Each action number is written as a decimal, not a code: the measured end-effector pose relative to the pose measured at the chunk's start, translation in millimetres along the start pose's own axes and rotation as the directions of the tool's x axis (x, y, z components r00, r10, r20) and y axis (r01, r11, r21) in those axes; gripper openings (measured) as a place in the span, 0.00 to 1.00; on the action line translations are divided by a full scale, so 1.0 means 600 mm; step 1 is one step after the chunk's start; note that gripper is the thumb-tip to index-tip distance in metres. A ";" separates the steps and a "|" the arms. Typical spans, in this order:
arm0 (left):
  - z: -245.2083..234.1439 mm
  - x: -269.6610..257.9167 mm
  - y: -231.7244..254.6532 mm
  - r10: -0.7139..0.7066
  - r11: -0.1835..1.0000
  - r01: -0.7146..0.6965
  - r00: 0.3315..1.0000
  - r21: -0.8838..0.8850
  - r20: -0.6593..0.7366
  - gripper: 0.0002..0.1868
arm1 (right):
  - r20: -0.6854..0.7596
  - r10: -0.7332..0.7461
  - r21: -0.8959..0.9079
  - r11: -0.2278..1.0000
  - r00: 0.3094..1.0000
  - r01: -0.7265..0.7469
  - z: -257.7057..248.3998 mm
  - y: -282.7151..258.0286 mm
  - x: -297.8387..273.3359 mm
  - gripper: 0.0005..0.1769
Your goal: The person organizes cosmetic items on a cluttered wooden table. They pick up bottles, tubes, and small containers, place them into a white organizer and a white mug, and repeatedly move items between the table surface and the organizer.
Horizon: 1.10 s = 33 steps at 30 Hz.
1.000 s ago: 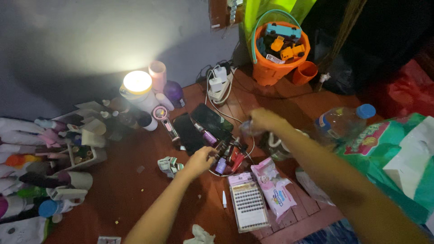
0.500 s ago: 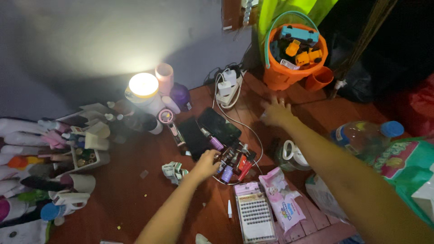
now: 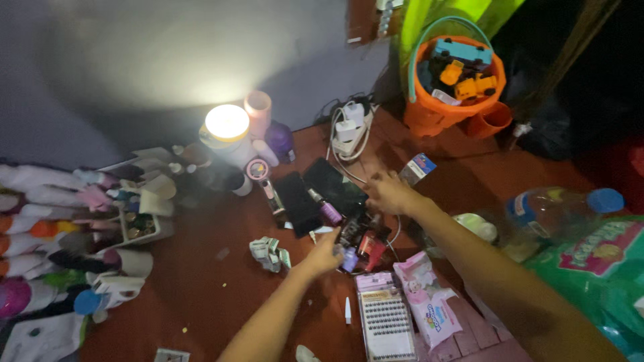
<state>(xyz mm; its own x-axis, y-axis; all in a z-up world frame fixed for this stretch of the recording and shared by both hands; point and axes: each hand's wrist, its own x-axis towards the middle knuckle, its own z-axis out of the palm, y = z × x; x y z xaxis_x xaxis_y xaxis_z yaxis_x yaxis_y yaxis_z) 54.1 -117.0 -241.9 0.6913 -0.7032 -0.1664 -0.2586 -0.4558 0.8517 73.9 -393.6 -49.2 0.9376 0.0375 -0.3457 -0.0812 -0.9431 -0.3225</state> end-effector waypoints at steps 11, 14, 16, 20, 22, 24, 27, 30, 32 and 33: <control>-0.066 -0.089 0.098 0.117 0.993 -0.114 0.976 0.024 -0.184 0.28 | 0.031 -0.130 0.047 0.991 0.991 0.128 0.027 -0.067 0.009 0.25; -0.126 -0.129 0.107 0.127 0.991 -0.109 0.953 0.079 -0.274 0.16 | -0.046 -0.251 0.078 0.964 0.967 0.254 0.053 -0.100 0.025 0.21; -0.166 -0.156 0.103 0.085 0.988 -0.033 0.933 0.152 -0.350 0.14 | -0.033 -0.275 0.102 0.955 0.961 0.277 0.084 -0.141 0.045 0.18; -0.232 -0.195 0.071 -0.216 0.955 0.289 0.832 0.068 -0.511 0.18 | -0.040 -0.506 0.323 0.809 0.861 0.491 0.164 -0.229 0.070 0.20; -0.247 -0.217 0.050 -0.306 0.941 0.336 0.795 -0.038 -0.523 0.21 | 0.069 -0.526 0.482 0.761 0.848 0.433 0.206 -0.264 0.070 0.20; -0.255 -0.233 0.032 -0.277 0.959 0.271 0.823 -0.086 -0.496 0.20 | 0.017 -0.566 0.467 0.734 0.824 0.494 0.232 -0.278 0.072 0.17; -0.254 -0.247 0.022 -0.235 0.968 0.249 0.867 -0.027 -0.439 0.23 | -0.023 -0.547 0.413 0.757 0.837 0.506 0.245 -0.253 0.066 0.18; -0.226 -0.262 0.035 -0.187 0.959 0.266 0.855 0.099 -0.484 0.25 | -0.012 -0.557 0.326 0.783 0.831 0.529 0.246 -0.185 0.027 0.17; -0.198 -0.268 0.049 -0.039 0.972 0.159 0.838 0.175 -0.544 0.23 | 0.048 -0.530 0.288 0.819 0.847 0.496 0.248 -0.146 -0.012 0.14; -0.181 -0.268 0.053 0.038 0.970 0.106 0.821 0.217 -0.569 0.23 | 0.098 -0.486 0.280 0.851 0.869 0.444 0.250 -0.129 -0.041 0.13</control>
<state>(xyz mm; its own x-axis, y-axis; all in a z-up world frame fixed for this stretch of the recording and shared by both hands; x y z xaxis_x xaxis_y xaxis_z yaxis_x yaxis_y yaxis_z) 8.0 40.7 -133.9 0.9419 -0.2844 0.1785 -0.3246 -0.6350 0.7010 6.6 -272.0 -148.1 0.8206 0.5231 -0.2301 0.2528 -0.6934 -0.6747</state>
